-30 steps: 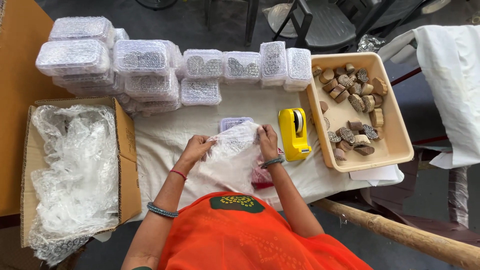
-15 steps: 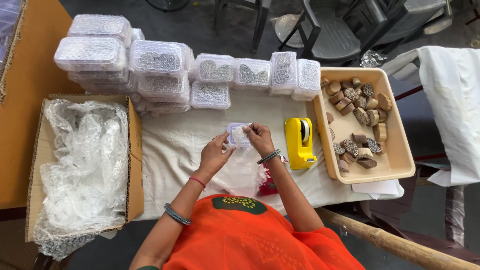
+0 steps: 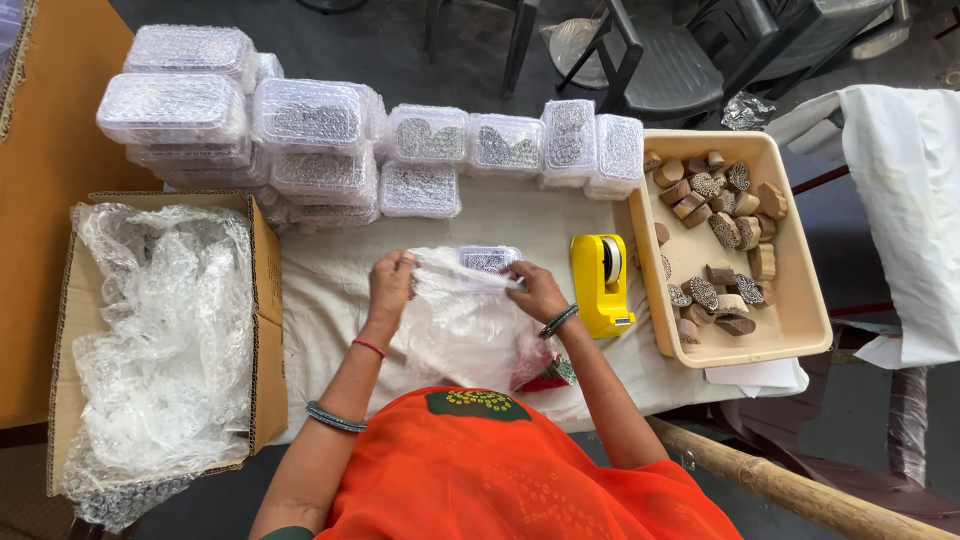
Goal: The person places a small wooden object into a clear plastic container and closes the lid. They then wrap the container in bubble wrap and secure it with tape from a yellow dispenser. Finally, the wrapped package is stacked with other similar packages on the table.
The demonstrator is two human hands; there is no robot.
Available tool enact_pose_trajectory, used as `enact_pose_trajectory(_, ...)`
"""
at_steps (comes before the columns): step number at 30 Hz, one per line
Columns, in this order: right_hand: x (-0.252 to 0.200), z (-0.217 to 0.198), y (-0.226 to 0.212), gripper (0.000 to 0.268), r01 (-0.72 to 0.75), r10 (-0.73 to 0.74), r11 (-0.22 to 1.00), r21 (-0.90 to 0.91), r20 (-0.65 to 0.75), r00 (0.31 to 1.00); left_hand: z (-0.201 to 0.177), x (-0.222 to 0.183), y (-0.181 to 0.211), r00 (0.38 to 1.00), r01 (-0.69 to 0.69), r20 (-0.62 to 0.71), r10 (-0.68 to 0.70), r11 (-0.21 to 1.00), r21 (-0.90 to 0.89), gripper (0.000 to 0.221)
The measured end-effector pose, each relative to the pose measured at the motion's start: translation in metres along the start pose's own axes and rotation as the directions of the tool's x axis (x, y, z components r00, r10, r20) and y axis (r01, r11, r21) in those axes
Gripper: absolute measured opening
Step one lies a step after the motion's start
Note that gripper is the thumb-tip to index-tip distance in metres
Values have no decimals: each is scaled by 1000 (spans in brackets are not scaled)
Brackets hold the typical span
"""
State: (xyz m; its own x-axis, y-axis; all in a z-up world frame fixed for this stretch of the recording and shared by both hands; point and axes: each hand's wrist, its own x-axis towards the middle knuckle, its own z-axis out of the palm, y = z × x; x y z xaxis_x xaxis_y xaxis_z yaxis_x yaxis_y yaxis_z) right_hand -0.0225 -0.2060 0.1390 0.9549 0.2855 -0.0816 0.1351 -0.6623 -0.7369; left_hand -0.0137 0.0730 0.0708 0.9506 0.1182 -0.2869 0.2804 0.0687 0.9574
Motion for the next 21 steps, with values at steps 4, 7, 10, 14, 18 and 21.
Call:
enact_pose_trajectory(4,10,16,90,29,-95,96,995,18,-76,992,-24,34,-55,988,-59,-141,61,998,22,34)
enact_pose_trajectory(7,12,6,108,25,-178,161,914,365,77,984,-30,37,-61,939,-134,-263,221,940,313,38)
enact_pose_trajectory(10,17,0,127,29,-188,154,862,470,111,982,-27,27,-41,903,-99,-296,311,822,561,37)
enact_pose_trajectory(14,28,11,180,22,-386,365,638,666,180,914,-23,23,-26,919,-19,-301,256,789,614,36)
enact_pose_trajectory(18,21,25,201,33,-471,519,638,610,112,847,-20,33,-57,975,-44,-168,148,863,504,36)
enact_pose_trajectory(21,8,22,128,69,-23,-14,978,-208,-176,984,-13,24,-73,999,-12,-49,20,988,156,32)
